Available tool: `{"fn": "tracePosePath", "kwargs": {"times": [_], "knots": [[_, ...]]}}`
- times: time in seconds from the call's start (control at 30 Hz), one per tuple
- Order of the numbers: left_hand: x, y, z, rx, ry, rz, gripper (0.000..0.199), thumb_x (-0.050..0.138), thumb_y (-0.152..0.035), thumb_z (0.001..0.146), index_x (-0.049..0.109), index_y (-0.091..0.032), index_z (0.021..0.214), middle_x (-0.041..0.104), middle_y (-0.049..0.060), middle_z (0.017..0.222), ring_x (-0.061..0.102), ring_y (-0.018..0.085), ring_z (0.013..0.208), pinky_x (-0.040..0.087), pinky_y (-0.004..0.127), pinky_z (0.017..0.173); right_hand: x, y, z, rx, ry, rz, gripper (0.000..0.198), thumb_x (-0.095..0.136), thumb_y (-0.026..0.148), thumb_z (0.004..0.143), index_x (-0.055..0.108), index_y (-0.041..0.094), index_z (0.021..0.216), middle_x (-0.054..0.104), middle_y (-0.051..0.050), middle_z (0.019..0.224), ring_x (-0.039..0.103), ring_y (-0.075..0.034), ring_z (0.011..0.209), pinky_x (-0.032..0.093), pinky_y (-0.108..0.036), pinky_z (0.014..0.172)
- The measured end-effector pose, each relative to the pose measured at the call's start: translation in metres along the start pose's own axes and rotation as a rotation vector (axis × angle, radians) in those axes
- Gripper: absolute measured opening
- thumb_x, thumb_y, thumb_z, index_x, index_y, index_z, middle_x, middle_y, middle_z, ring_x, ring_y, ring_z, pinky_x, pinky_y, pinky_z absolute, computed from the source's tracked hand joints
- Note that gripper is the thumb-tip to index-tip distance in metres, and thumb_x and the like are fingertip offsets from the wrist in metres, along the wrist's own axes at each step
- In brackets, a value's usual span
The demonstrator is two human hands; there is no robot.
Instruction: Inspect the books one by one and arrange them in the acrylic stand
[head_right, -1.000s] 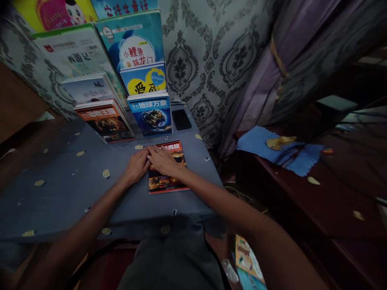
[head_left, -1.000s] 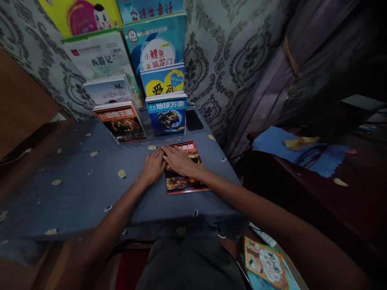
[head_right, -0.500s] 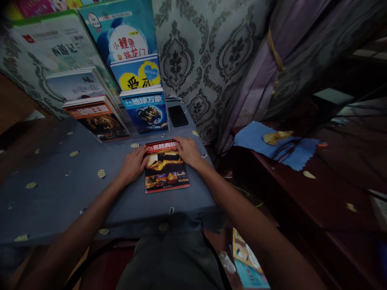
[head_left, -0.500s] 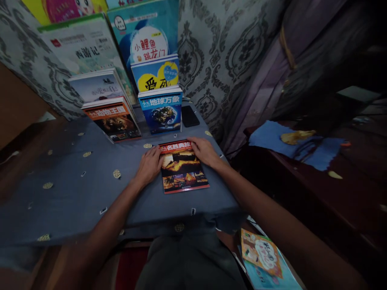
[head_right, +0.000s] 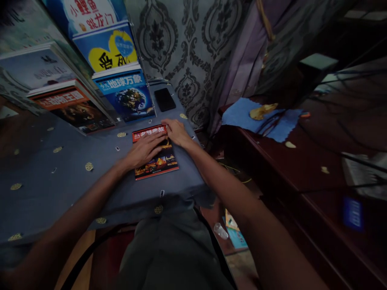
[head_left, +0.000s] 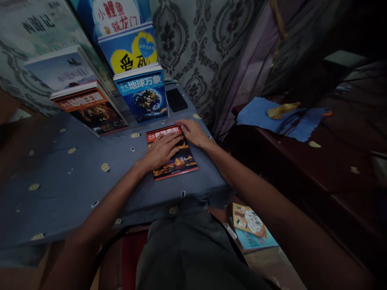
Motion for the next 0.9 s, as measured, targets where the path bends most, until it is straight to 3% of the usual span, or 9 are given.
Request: {"fn": "tracePosePath", "kwargs": {"times": [0.1, 0.27, 0.53, 0.8, 0.9], "knots": [[0.008, -0.022, 0.011, 0.104, 0.046, -0.006, 0.046, 0.040, -0.037, 0.104, 0.055, -0.017, 0.143, 0.051, 0.012, 0.155, 0.037, 0.025, 0.150, 0.022, 0.050, 0.126, 0.000, -0.001, 0.001, -0.003, 0.009, 0.017, 0.045, 0.035, 0.017, 0.099, 0.061, 0.017, 0.136, 0.069, -0.006, 0.135, 0.060, -0.022, 0.126, 0.044, -0.038, 0.110], [0.009, -0.026, 0.017, 0.115, 0.053, 0.002, 0.049, 0.041, -0.041, 0.104, 0.057, -0.013, 0.141, 0.054, 0.015, 0.151, 0.040, 0.028, 0.149, 0.021, 0.052, 0.126, 0.000, -0.001, 0.002, 0.007, 0.001, 0.031, 0.045, 0.038, 0.016, 0.098, 0.061, 0.016, 0.136, 0.069, -0.007, 0.135, 0.061, -0.022, 0.126, 0.045, -0.038, 0.110], [0.018, -0.069, -0.027, 0.222, 0.175, -0.047, 0.049, 0.031, -0.044, 0.108, 0.047, -0.024, 0.150, 0.045, 0.007, 0.160, 0.029, 0.022, 0.154, 0.011, 0.053, 0.127, 0.001, -0.001, -0.003, -0.057, -0.068, 0.060, 0.040, 0.049, 0.021, 0.095, 0.063, 0.019, 0.133, 0.071, -0.008, 0.131, 0.063, -0.026, 0.122, 0.049, -0.046, 0.108], [0.018, -0.079, -0.047, 0.207, 0.118, -0.054, 0.050, 0.038, -0.044, 0.106, 0.044, -0.024, 0.151, 0.044, 0.007, 0.160, 0.029, 0.019, 0.155, 0.015, 0.050, 0.128, 0.005, 0.008, -0.007, -0.121, -0.041, -0.042, 0.043, 0.051, 0.026, 0.095, 0.062, 0.019, 0.136, 0.068, -0.010, 0.136, 0.060, -0.032, 0.128, 0.045, -0.053, 0.111], [0.011, -0.080, -0.054, 0.200, 0.037, -0.166, 0.046, 0.041, -0.043, 0.105, 0.050, -0.025, 0.146, 0.051, 0.008, 0.155, 0.038, 0.020, 0.150, 0.019, 0.050, 0.127, 0.003, 0.018, -0.021, -0.124, -0.036, -0.054, 0.045, 0.047, 0.027, 0.097, 0.059, 0.021, 0.140, 0.063, -0.009, 0.143, 0.053, -0.034, 0.137, 0.042, -0.056, 0.114]]}}
Point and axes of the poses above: each hand's wrist, its own z-axis towards the middle knuckle, its own x-axis out of the palm, y = z × x, the point moved 8 cm from there along z, towards the middle knuckle
